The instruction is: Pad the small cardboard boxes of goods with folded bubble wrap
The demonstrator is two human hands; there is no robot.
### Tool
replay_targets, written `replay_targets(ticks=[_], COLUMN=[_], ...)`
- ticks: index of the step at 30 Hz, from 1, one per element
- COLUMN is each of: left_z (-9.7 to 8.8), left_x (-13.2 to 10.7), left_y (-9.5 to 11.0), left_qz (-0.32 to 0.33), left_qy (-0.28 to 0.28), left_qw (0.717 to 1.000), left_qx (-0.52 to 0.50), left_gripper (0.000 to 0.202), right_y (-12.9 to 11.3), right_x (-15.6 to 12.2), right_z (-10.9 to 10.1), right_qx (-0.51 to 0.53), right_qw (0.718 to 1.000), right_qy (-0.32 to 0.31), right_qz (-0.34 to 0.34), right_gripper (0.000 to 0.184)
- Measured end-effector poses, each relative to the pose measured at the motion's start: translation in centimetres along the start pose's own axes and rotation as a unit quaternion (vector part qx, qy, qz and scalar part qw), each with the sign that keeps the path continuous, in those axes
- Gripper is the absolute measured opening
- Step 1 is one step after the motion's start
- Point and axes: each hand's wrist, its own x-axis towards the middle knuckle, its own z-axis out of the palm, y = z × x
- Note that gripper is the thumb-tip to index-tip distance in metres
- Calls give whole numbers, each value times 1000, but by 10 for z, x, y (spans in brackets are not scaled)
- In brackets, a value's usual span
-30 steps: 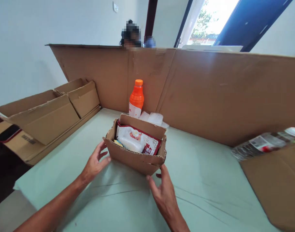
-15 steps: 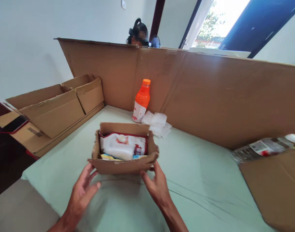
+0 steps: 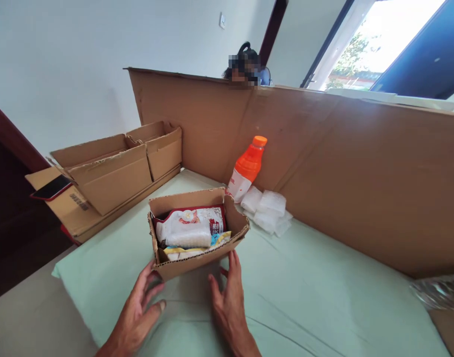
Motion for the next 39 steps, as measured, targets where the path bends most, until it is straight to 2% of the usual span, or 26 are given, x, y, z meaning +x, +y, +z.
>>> replay_targets(ticks=[2,4,8,10,14,17,20,25,31,39], left_z=[2,3,2,1,5,8,6,-5,-7,-6], left_x=[12,34,103,143,207,235,249,260,263,261], left_y=[6,16,32,34,32,27,21,11,6,11], left_qz=[14,36,72,87,103,111,124,130,131,137], left_qy=[-1,4,38,57,88,102,103,98,89,72], left_qw=[1000,999,996,993,988,985,983,983,983,980], left_qx=[6,17,43,52,73,81,86,84,95,123], left_gripper=[79,79,80,79,74,69,67,66,67,70], right_y=[3,4,-3,-9,-16,-17,-17,-21,-29,-39], right_x=[17,51,137,170,207,221,227,222,217,220], right_z=[19,35,70,91,133,155,167,175,177,176], right_qx=[19,30,-26,-68,-106,-146,-192,-266,-331,-380], right_qw=[1000,999,991,982,974,971,967,952,930,910], right_qy=[-8,-30,-116,-156,-184,-175,-157,-144,-149,-154], right_qz=[-14,-23,-56,-77,-84,-66,-52,-51,-61,-58], right_gripper=[70,75,85,87,93,92,80,62,61,61])
